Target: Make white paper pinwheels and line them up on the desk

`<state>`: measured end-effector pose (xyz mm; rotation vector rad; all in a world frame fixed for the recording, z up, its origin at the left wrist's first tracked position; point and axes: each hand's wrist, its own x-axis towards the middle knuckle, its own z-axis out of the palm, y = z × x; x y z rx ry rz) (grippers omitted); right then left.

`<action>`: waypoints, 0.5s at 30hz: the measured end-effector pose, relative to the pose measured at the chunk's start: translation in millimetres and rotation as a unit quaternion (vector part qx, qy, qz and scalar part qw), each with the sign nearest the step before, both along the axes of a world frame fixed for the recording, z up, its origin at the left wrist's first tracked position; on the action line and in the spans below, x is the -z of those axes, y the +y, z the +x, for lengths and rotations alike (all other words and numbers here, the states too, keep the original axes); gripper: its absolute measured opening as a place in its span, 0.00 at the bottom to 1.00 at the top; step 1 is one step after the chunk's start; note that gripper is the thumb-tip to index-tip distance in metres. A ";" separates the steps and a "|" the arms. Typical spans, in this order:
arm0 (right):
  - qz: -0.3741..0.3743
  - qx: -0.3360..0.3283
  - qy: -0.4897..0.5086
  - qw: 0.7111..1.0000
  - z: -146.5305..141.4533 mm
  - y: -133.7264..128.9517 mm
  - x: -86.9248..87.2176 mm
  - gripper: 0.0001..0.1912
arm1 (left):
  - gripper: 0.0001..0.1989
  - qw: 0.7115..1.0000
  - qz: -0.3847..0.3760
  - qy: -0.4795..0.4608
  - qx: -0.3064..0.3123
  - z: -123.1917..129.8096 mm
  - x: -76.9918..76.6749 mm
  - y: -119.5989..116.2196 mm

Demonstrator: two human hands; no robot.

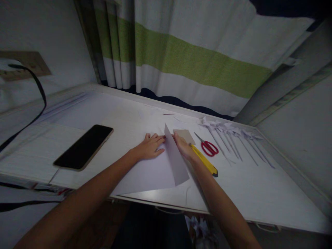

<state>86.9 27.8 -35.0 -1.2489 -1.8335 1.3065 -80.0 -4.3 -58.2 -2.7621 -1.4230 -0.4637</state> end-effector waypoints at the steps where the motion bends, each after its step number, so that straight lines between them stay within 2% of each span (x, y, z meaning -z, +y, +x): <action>1: 0.036 -0.006 -0.024 0.999 -0.8 -2.0 1.1 0.29 | 0.17 1.000 0.004 0.000 -0.001 0.2 0.1 -0.2; 7: 0.209 -0.031 -0.123 0.970 -9.6 -7.8 16.6 0.27 | 0.13 1.000 0.024 0.000 -0.012 1.2 -2.9 -1.6; 15: 0.248 -0.009 -0.227 0.942 -20.1 -12.1 23.3 0.29 | 0.07 0.999 0.020 -0.024 -0.013 -4.6 1.4 1.0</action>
